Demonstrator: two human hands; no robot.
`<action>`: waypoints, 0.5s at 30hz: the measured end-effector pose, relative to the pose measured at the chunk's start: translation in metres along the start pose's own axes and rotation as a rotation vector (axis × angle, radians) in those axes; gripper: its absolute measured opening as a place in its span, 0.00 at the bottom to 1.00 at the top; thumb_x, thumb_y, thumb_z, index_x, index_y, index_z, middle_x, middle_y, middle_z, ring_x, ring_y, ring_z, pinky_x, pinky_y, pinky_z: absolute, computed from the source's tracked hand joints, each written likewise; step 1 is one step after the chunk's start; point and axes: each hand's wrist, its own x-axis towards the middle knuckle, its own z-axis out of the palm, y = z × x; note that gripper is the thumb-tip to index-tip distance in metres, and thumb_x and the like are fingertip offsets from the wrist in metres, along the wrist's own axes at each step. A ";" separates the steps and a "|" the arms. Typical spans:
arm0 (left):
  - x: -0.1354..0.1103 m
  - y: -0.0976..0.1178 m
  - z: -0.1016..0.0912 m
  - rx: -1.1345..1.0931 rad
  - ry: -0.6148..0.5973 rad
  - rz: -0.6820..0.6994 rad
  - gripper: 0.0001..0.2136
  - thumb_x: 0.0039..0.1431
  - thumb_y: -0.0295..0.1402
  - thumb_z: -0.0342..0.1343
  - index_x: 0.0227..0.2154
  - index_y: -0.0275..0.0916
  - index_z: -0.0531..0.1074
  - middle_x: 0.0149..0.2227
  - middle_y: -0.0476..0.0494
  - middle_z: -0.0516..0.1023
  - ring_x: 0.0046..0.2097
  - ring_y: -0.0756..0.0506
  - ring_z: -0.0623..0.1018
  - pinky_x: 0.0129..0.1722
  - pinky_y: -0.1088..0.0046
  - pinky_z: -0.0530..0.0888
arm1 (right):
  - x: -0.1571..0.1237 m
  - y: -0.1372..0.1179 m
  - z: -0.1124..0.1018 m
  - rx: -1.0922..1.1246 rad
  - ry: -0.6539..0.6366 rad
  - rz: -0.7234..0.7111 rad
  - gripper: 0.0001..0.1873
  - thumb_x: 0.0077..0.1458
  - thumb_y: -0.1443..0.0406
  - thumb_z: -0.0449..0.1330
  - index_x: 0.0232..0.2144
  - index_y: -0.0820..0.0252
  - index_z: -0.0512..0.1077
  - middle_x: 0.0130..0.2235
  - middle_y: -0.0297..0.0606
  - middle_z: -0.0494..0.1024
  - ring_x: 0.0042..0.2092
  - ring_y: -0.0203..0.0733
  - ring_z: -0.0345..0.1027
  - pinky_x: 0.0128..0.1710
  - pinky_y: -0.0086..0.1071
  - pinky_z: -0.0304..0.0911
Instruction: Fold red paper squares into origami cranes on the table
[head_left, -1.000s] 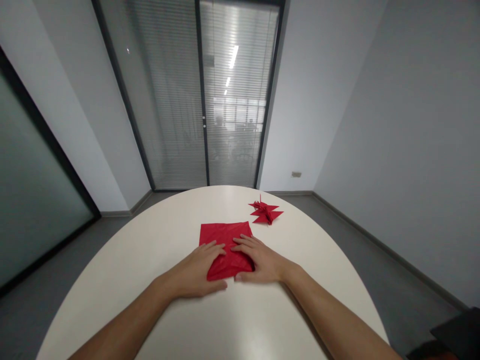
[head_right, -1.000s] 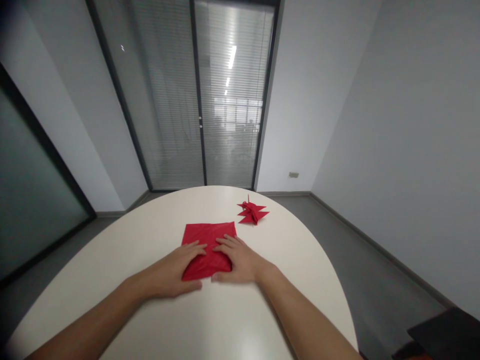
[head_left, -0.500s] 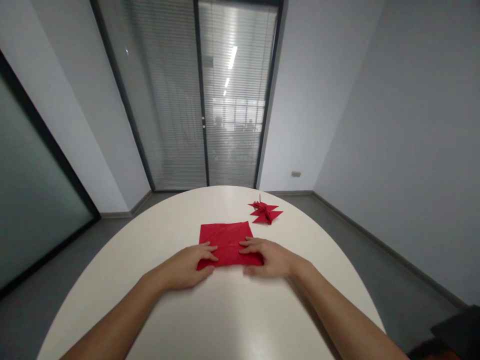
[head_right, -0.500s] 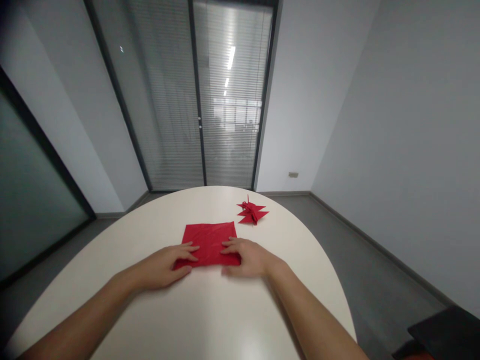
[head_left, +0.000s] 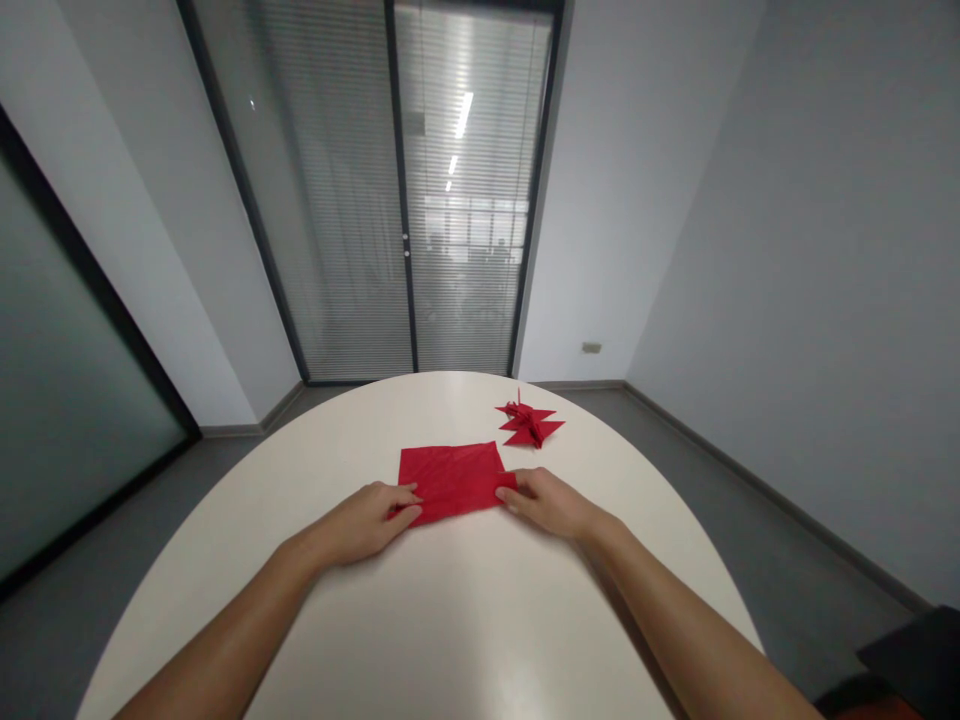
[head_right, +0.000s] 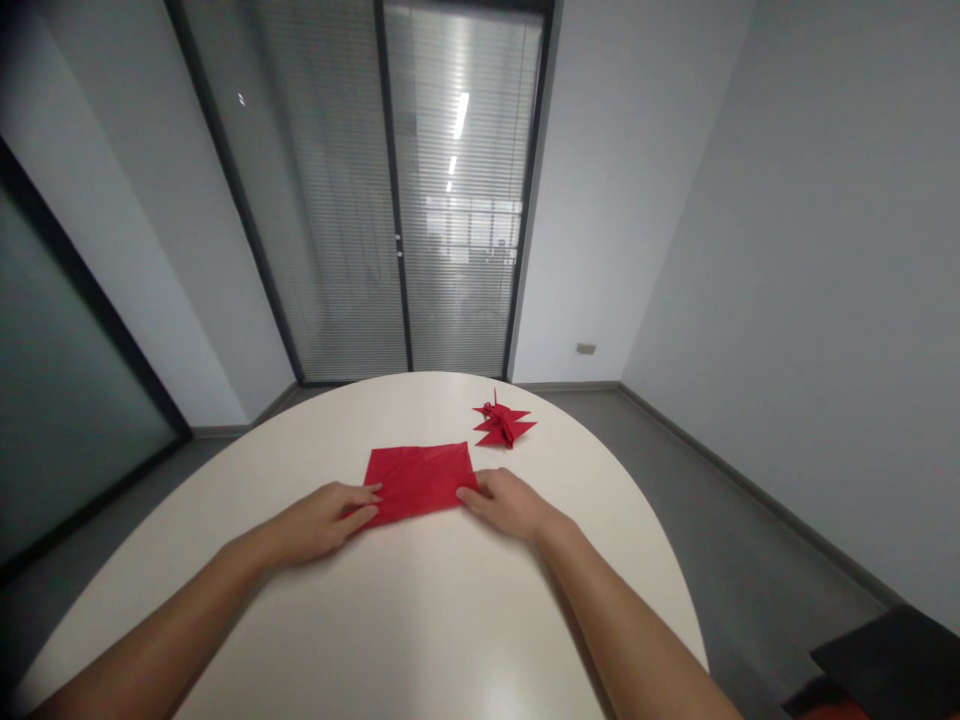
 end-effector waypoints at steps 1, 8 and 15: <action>0.000 0.000 0.000 -0.005 0.011 -0.016 0.19 0.67 0.47 0.47 0.42 0.43 0.80 0.46 0.43 0.83 0.47 0.39 0.80 0.50 0.65 0.73 | 0.001 0.001 0.002 0.006 0.016 0.015 0.25 0.63 0.48 0.51 0.30 0.60 0.76 0.28 0.37 0.77 0.30 0.43 0.67 0.32 0.34 0.62; 0.003 0.002 0.000 -0.074 0.070 -0.049 0.18 0.67 0.47 0.46 0.40 0.41 0.77 0.43 0.43 0.82 0.43 0.41 0.79 0.47 0.66 0.73 | 0.007 0.006 0.010 0.024 0.124 0.032 0.25 0.66 0.49 0.48 0.30 0.60 0.72 0.31 0.38 0.76 0.32 0.42 0.66 0.35 0.34 0.61; 0.002 -0.005 0.003 -0.167 0.131 -0.031 0.21 0.61 0.42 0.55 0.55 0.41 0.69 0.54 0.39 0.78 0.52 0.38 0.77 0.53 0.61 0.73 | 0.010 0.012 0.014 0.034 0.203 0.071 0.25 0.66 0.49 0.48 0.32 0.60 0.73 0.33 0.41 0.77 0.34 0.45 0.67 0.38 0.36 0.62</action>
